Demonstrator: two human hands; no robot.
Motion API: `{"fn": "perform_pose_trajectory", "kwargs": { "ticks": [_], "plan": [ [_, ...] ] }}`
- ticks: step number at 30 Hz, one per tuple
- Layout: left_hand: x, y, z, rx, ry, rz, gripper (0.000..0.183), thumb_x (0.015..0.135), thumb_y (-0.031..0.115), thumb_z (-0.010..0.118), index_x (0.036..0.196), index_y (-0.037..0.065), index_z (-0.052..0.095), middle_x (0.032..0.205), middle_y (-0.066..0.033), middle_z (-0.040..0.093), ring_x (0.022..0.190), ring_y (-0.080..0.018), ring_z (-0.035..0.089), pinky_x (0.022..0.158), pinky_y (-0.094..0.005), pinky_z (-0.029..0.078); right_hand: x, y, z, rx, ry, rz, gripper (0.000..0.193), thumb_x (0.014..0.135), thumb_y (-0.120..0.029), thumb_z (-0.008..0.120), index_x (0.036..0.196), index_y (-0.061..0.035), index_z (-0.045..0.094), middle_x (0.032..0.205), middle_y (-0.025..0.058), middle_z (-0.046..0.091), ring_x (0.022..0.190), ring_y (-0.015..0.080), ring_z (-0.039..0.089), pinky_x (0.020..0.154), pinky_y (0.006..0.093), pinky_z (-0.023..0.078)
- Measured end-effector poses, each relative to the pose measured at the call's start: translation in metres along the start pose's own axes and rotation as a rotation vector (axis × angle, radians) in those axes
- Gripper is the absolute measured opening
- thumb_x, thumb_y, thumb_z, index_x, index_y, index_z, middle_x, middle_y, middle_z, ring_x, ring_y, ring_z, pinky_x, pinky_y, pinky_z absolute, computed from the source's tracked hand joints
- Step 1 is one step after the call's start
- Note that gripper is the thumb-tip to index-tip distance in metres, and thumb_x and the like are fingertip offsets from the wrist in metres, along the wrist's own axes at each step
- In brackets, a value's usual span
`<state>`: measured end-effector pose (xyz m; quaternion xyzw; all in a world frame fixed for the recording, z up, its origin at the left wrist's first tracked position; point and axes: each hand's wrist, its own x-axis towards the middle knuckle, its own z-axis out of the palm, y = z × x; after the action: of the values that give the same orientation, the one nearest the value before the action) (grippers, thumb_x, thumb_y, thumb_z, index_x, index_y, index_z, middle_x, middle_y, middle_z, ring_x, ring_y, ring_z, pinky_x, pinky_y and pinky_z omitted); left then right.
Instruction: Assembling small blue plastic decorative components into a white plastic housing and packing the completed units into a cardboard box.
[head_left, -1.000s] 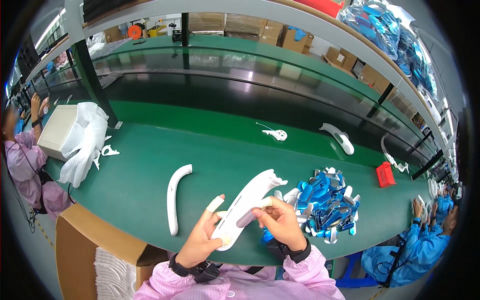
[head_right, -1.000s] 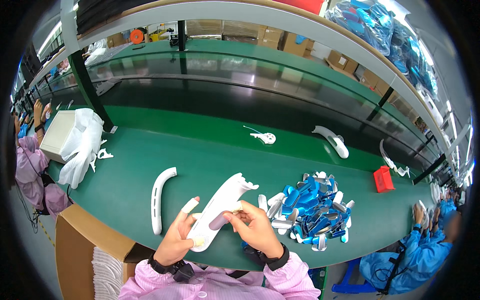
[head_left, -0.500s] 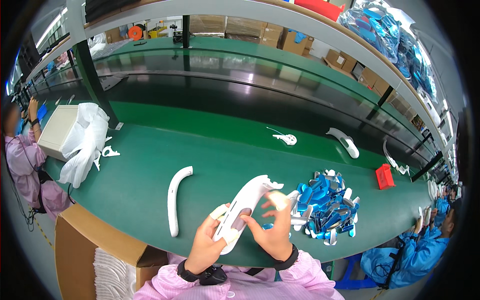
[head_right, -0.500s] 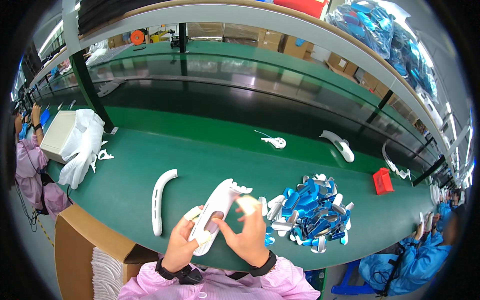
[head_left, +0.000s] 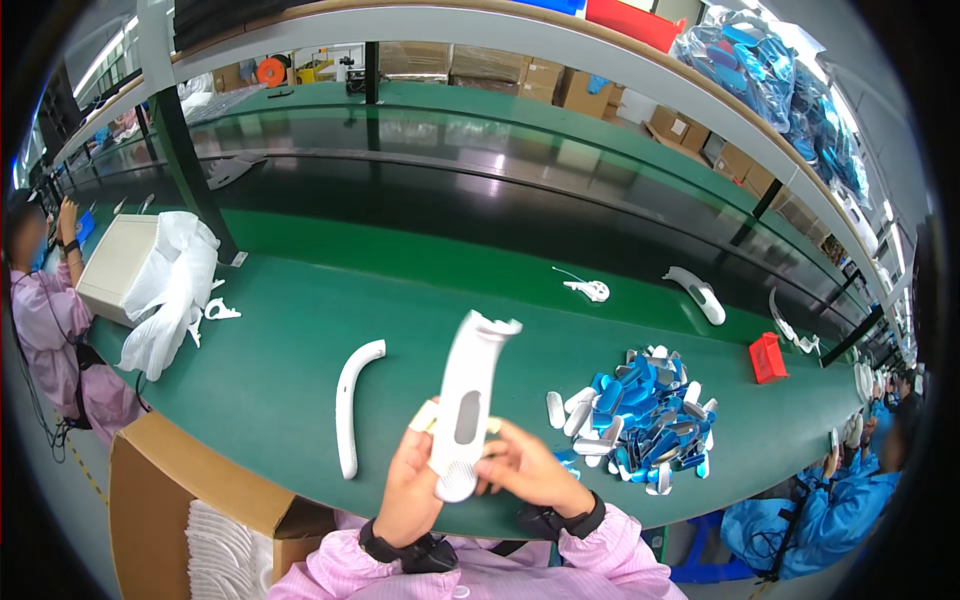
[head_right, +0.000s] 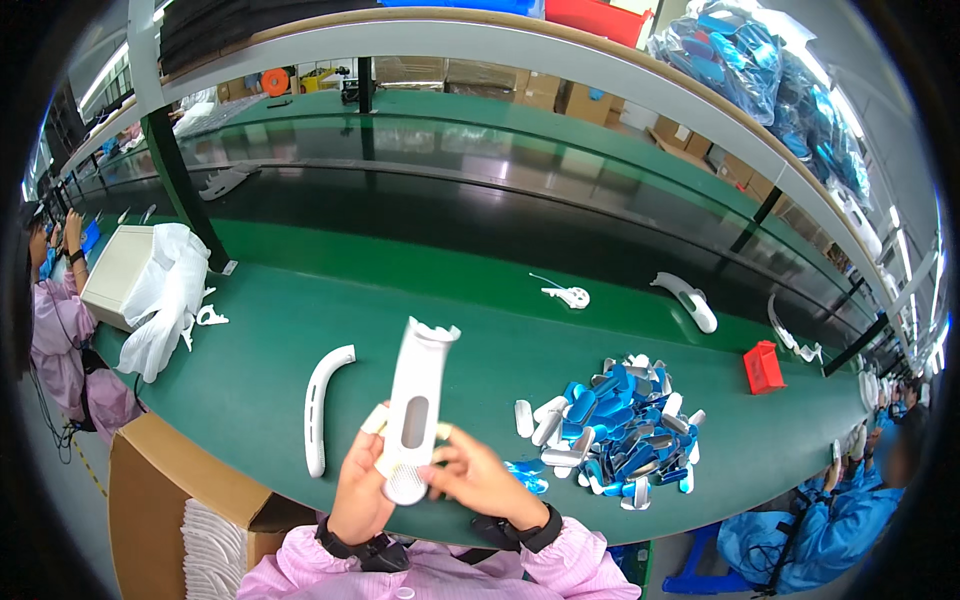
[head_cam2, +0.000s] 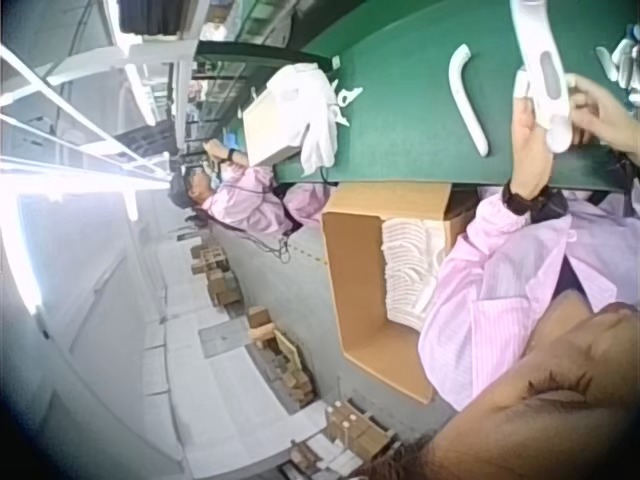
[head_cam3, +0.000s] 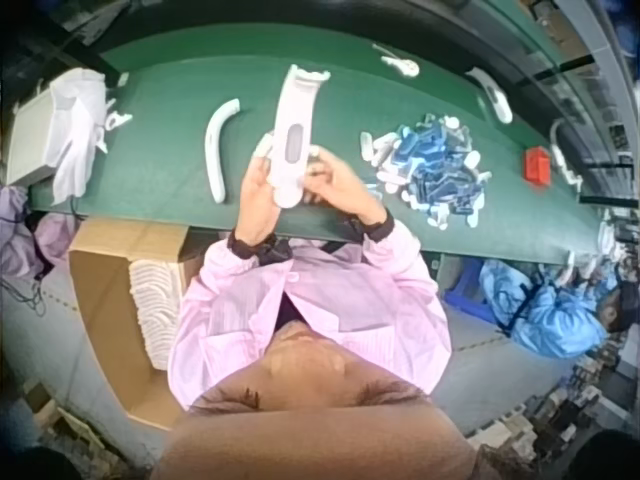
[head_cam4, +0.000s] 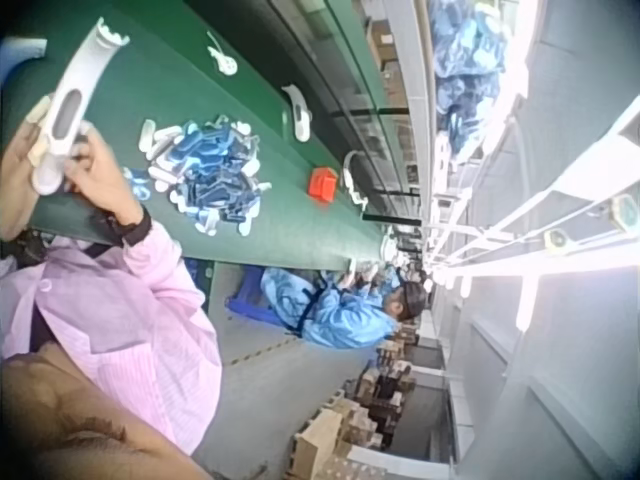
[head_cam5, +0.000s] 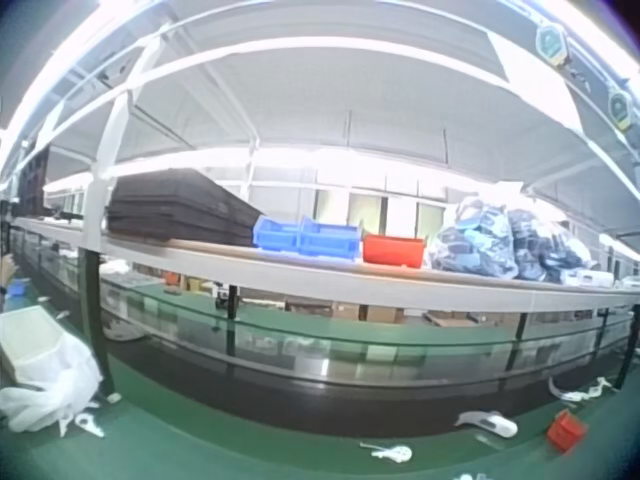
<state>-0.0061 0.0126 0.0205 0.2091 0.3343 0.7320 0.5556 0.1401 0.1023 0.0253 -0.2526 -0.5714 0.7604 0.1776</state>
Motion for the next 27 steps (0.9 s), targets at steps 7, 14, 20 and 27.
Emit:
{"fn": "perform_pose_trajectory", "kwargs": {
  "ticks": [7,14,20,27],
  "plan": [
    [0.010,0.023,-0.040,1.591,0.237,0.479,0.055,0.085,0.010,0.061,0.135,-0.001,0.041,0.145,-0.0235,0.031,0.133,-0.0431,0.026,0.110,-0.0499,0.020,0.044,0.006,-0.053,0.163,0.097,0.052,0.040,0.094,-0.012,0.055,0.130,-0.0016,0.041,0.087,0.0066,0.064,0.055,0.0116,0.061,0.049,0.0229,0.051],
    [0.005,0.036,-0.096,1.460,0.277,0.224,0.047,0.085,0.004,0.056,0.131,0.001,0.048,0.125,-0.0221,0.052,0.110,-0.0385,0.049,0.097,-0.0425,0.039,0.054,0.007,-0.119,-1.062,0.741,-0.409,0.046,0.083,-0.015,0.067,0.124,0.0018,0.052,0.112,0.0205,0.058,0.100,0.0296,0.062,0.066,0.0384,0.054],
    [0.011,0.014,-0.067,1.406,0.065,0.192,0.046,0.084,0.004,0.055,0.130,0.001,0.049,0.115,-0.0215,0.056,0.103,-0.0393,0.051,0.092,-0.0434,0.041,0.024,0.012,-0.110,-1.436,0.613,0.102,0.029,0.069,-0.028,0.075,0.074,-0.0003,0.067,0.076,0.0176,0.065,0.070,0.0355,0.064,0.063,0.0422,0.051],
    [0.007,0.000,-0.028,1.588,0.036,0.387,0.052,0.083,0.008,0.061,0.130,-0.006,0.044,0.133,-0.0239,0.043,0.118,-0.0428,0.042,0.100,-0.0443,0.037,0.022,0.002,-0.103,-0.854,0.654,-0.001,0.018,0.071,-0.013,0.077,0.077,0.0020,0.068,0.067,0.0147,0.067,0.060,0.0219,0.066,0.055,0.0309,0.050]
  ]
}}
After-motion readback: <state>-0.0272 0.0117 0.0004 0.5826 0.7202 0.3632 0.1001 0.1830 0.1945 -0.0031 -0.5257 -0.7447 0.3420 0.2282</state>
